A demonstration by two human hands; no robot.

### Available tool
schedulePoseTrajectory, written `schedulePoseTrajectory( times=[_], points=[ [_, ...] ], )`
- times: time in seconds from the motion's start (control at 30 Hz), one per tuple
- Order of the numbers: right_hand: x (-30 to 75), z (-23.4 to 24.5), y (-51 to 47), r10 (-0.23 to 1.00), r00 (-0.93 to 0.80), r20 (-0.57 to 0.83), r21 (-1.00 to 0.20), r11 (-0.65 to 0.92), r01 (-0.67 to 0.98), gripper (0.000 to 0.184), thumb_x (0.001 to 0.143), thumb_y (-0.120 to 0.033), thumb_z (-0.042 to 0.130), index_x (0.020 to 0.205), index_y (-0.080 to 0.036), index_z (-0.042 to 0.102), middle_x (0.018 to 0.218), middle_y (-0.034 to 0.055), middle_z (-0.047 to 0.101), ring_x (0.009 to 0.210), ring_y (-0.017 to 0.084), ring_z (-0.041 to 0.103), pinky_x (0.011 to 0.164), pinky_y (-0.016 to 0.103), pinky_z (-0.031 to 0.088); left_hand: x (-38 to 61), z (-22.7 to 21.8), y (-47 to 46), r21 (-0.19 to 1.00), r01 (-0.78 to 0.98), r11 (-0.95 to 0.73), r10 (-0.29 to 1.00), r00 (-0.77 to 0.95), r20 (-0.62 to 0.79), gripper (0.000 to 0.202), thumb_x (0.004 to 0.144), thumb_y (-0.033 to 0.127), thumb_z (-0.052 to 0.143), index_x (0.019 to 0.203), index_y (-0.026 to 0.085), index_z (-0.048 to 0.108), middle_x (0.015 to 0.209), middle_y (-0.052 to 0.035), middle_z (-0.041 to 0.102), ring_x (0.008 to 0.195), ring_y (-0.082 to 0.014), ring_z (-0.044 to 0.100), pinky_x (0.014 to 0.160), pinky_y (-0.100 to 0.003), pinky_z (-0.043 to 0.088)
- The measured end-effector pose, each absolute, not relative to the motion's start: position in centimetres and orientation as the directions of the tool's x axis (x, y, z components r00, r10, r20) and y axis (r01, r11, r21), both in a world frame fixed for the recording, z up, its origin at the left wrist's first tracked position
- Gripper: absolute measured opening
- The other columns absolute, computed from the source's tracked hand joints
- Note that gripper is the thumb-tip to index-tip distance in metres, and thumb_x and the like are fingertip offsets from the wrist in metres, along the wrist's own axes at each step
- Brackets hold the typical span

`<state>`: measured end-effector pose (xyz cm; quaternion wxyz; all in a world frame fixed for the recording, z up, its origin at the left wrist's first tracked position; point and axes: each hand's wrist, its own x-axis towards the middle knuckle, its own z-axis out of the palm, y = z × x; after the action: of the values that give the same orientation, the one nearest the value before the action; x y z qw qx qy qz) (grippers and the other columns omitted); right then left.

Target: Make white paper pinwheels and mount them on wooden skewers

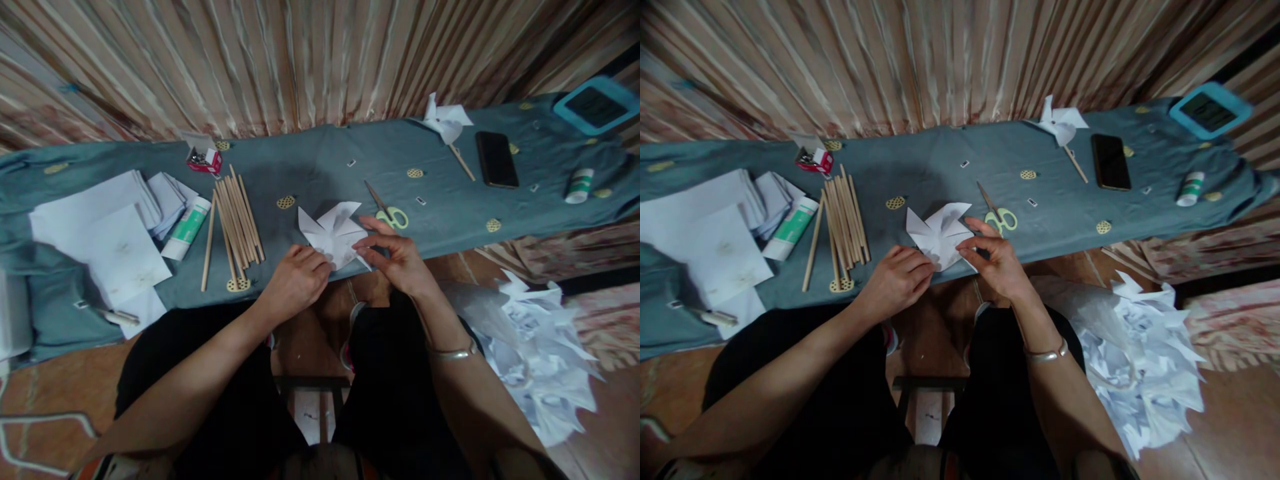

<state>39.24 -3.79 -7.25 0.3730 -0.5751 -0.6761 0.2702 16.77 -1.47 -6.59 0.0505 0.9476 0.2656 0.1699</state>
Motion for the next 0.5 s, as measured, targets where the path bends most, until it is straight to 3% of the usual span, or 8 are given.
schedulePoseTrajectory(
  times=[0.27, 0.5],
  points=[
    [37.3, -8.1, -2.7, 0.944, -0.103, 0.313, -0.615, 0.284, 0.735, 0.018, 0.089, -0.036, 0.059, 0.088, -0.026, 0.074, 0.143, 0.0044, 0.050, 0.130, 0.026, 0.049, 0.108, 0.049, 0.039, 17.0, -7.1, -2.0, 0.232, 0.494, -0.838, 0.545, 0.770, 0.331, 0.022, 0.092, 0.019, 0.049, 0.107, 0.012, 0.063, 0.100, -0.0106, 0.068, 0.093, -0.0225, 0.060, 0.082, -0.037, 0.048],
    [36.9, -9.0, -1.8, 0.930, -0.120, 0.346, -0.550, 0.305, 0.777, 0.013, 0.087, -0.030, 0.062, 0.088, -0.026, 0.075, 0.145, 0.0026, 0.047, 0.138, 0.028, 0.038, 0.112, 0.052, 0.036, 17.5, -7.3, -2.2, 0.298, 0.449, -0.842, 0.527, 0.800, 0.285, 0.031, 0.092, 0.019, 0.048, 0.122, 0.016, 0.057, 0.106, -0.0093, 0.066, 0.100, -0.0229, 0.057, 0.086, -0.039, 0.049]
  ],
)
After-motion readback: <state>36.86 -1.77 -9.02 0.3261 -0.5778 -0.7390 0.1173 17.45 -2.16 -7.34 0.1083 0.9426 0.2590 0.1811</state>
